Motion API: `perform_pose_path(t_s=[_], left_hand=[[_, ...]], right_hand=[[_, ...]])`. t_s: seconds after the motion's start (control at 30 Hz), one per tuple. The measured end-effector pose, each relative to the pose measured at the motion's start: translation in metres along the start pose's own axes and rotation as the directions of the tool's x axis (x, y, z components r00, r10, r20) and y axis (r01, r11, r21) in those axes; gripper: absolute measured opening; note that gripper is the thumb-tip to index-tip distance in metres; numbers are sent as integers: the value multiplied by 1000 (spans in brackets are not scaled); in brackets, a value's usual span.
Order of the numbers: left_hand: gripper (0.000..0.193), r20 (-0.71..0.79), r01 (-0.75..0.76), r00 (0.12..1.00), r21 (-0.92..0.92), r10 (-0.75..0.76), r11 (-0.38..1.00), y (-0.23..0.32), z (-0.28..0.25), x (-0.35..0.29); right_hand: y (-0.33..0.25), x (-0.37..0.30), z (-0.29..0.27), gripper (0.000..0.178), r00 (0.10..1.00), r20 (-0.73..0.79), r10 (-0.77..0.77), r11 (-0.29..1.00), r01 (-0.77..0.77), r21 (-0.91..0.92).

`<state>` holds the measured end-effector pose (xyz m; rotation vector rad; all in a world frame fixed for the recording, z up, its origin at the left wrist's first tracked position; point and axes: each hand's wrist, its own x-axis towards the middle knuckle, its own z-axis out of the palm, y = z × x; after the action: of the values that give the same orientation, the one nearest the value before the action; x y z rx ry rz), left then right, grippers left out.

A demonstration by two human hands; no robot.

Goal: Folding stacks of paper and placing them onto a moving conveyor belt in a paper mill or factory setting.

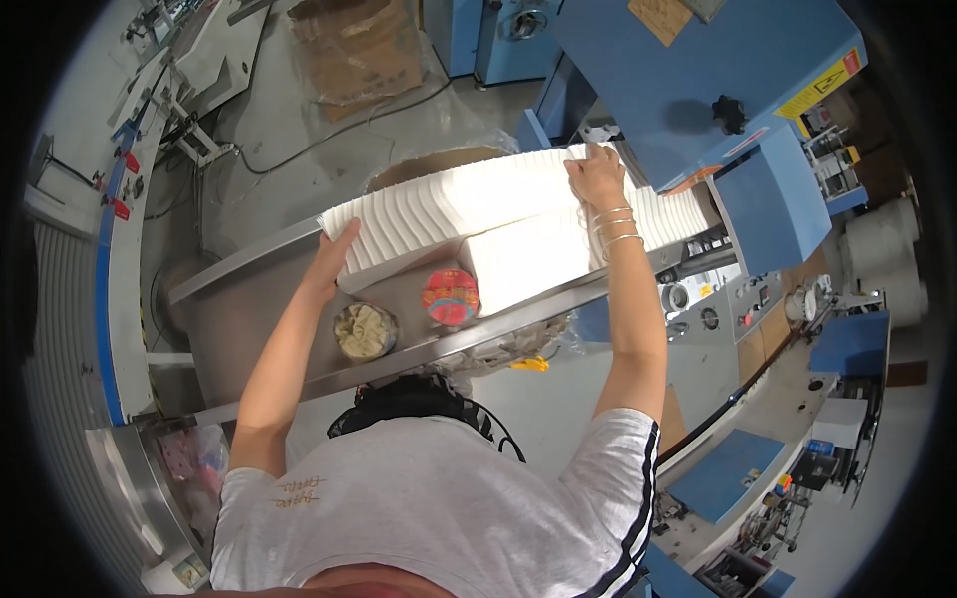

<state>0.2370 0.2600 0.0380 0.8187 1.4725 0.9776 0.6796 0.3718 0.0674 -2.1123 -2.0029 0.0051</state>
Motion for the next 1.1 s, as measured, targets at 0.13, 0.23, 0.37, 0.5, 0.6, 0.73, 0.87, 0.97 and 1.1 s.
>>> perform_pose_path(t_s=[0.13, 0.23, 0.37, 0.5, 0.6, 0.73, 0.87, 0.97, 1.1], left_hand=[[95, 26, -6, 1000, -136, 9, 991, 8, 6, -11], [96, -17, -12, 1000, -136, 10, 991, -6, 8, 0], [93, -28, -37, 999, -187, 32, 982, -13, -11, 7], [90, 10, -34, 999, -206, 37, 978, -6, -53, -1], [91, -14, 19, 1000, -171, -21, 985, -7, -107, -9], [96, -1, 46, 999, -171, -47, 984, -27, -206, -14], [84, -58, 52, 997, 1, -52, 999, 6, -265, -67], [74, 9, 72, 997, -79, -71, 994, -12, -340, -67], [77, 99, 114, 989, -77, -106, 990, -6, -348, -70]], right_hand=[[-28, -14, -11, 75, 986, 153, -64, 981, 90, -172], [-28, -19, 2, 78, 989, -13, -150, 974, 145, -176], [-61, -28, 17, 67, 959, -177, -219, 972, 198, -131], [-97, -35, 24, 63, 958, -125, -257, 958, 235, -166], [-159, -58, 27, 65, 963, -194, -186, 983, 182, -38], [-257, -87, 31, 66, 985, -118, -124, 992, 123, -15], [-335, -123, 40, 64, 993, -93, -70, 997, 73, 29], [-383, -163, 39, 65, 993, -73, -90, 980, 101, 174], [-378, -177, 27, 73, 997, 63, -41, 979, 28, 202]])
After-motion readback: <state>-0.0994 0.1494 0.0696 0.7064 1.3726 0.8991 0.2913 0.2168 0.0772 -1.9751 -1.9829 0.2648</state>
